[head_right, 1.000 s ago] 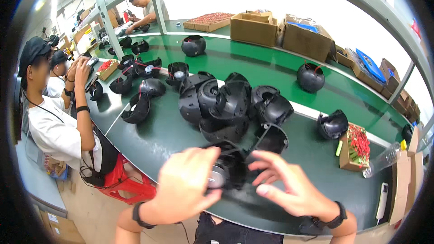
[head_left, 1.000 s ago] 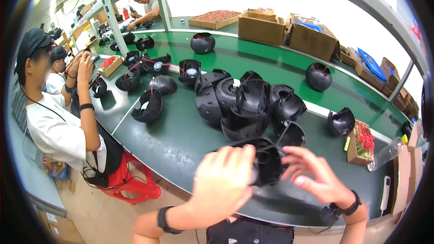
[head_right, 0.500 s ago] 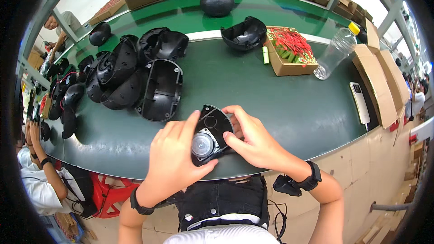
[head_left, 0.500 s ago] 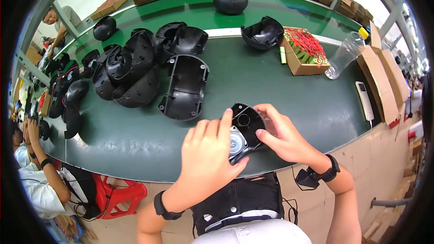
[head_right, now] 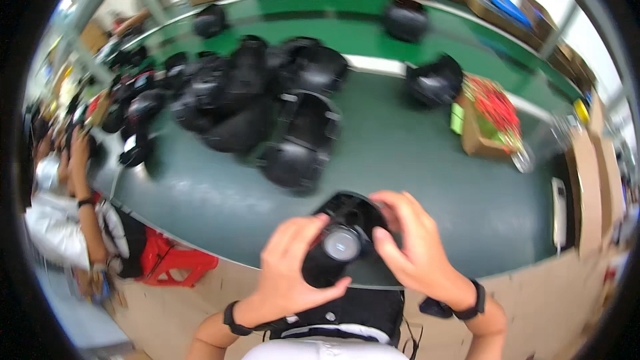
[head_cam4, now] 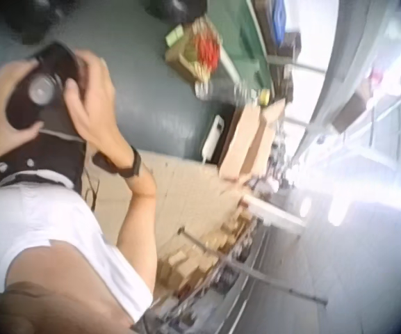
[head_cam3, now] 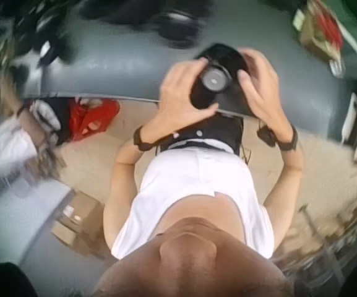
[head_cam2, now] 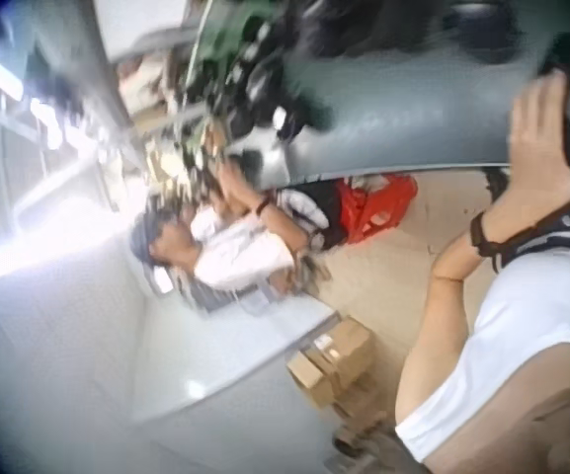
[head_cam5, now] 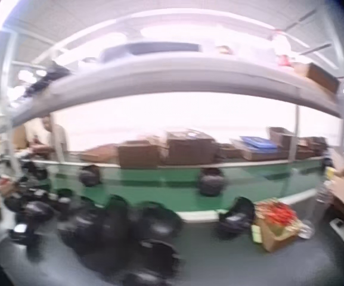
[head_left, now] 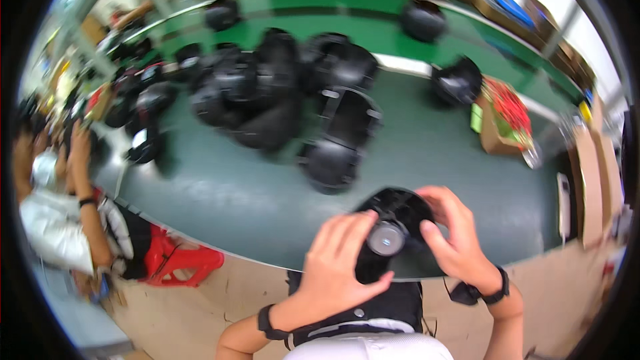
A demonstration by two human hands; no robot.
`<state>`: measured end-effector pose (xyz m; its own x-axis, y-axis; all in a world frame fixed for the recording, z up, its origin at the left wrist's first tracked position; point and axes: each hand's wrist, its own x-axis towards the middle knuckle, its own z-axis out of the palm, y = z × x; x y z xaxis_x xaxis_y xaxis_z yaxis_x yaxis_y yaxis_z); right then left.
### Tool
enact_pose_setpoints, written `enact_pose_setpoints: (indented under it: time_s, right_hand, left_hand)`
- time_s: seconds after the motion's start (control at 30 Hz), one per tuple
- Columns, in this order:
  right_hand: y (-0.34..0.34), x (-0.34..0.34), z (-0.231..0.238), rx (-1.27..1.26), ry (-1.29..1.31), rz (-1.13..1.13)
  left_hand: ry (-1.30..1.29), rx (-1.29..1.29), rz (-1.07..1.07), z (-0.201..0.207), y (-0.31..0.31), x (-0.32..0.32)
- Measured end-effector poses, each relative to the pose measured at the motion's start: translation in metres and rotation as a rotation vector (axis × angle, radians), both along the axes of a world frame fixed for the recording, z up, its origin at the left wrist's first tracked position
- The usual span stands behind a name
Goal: Assembling the internal components and outer plastic housing of an electronic device on a factory line.
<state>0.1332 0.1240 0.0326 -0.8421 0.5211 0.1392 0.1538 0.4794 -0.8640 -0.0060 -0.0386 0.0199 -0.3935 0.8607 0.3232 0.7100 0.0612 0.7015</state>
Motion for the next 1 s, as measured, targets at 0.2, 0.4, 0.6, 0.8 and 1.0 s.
enact_pose_setpoints:
  time_s: [0.2,0.4,0.6,0.8,1.0]
  right_hand:
    - [-0.013,-0.029,0.033,-0.466,0.091,0.169]
    - [-0.006,-0.070,0.048,-0.416,0.084,0.227]
    - [0.001,-0.118,0.063,-0.327,0.096,0.192]
    - [0.003,-0.152,0.080,-0.245,0.102,0.176]
    - [0.027,-0.162,0.093,-0.115,0.116,0.084]
  left_hand:
    - [-0.506,0.065,0.075,0.013,-0.081,-0.062]
    - [-0.316,0.185,0.711,0.018,-0.207,-0.141]
    - [0.016,0.107,1.126,0.007,-0.269,-0.297]
    - [0.139,-0.158,1.292,-0.014,-0.254,-0.394]
    - [0.842,-0.043,1.367,0.015,-0.241,-0.367]
